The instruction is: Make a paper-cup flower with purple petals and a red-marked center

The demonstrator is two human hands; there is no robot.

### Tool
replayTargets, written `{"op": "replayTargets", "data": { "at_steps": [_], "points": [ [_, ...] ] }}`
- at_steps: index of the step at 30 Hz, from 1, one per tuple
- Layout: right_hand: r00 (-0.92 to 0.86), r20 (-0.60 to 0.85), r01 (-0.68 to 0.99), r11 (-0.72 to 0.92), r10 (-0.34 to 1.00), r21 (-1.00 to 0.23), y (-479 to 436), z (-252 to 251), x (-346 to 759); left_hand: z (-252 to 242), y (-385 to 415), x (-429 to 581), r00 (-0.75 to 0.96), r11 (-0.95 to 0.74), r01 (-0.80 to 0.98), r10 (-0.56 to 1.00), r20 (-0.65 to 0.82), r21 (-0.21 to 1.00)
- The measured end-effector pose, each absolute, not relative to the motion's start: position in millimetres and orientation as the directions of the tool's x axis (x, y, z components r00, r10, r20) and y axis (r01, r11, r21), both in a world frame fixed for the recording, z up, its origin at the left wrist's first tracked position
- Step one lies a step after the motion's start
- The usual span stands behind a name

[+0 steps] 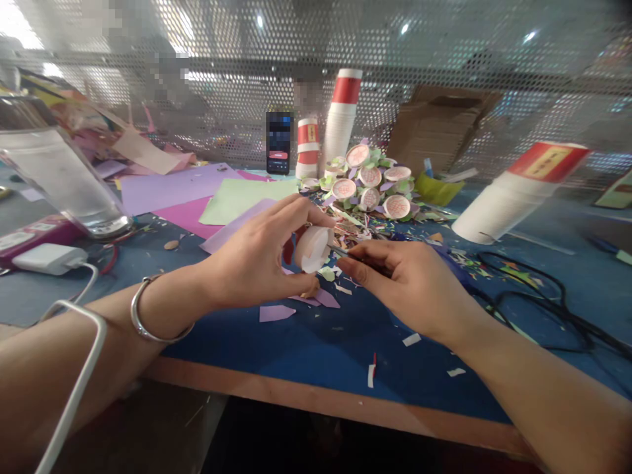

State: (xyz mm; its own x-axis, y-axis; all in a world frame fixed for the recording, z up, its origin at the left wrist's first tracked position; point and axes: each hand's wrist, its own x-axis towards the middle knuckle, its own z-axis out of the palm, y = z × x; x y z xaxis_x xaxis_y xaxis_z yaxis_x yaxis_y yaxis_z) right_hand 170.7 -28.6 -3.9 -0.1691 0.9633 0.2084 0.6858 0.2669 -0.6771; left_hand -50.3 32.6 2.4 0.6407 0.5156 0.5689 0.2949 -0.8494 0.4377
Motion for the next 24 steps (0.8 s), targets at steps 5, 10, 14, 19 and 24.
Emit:
{"op": "replayTargets", "data": {
  "at_steps": [5,10,14,19,24],
  "points": [
    [-0.176,0.183,0.712,0.253,0.967,-0.654,-28.5,-3.3,170.6,3.0,33.2,-50.0,0.641,-0.781,0.217,0.567,0.517,0.586],
    [-0.204,0.194,0.739,0.281,0.96,-0.612,-29.3,-2.2,170.6,1.2,40.9,-55.3,0.701,-0.679,0.121,0.575,0.422,0.724],
    [-0.238,0.208,0.7,0.316,0.949,-0.641,-29.0,-2.0,171.2,2.1,46.3,-57.9,0.75,-0.577,0.041,0.557,0.357,0.816],
    [-0.264,0.175,0.661,0.31,0.949,-0.684,-28.4,-2.6,173.6,5.0,50.9,-57.9,0.755,-0.44,-0.051,0.57,0.323,0.896],
    [-0.254,0.128,0.675,0.27,0.959,-0.687,-28.5,-1.0,175.5,5.9,56.1,-60.9,0.802,-0.284,-0.083,0.55,0.233,0.955]
  ]
}}
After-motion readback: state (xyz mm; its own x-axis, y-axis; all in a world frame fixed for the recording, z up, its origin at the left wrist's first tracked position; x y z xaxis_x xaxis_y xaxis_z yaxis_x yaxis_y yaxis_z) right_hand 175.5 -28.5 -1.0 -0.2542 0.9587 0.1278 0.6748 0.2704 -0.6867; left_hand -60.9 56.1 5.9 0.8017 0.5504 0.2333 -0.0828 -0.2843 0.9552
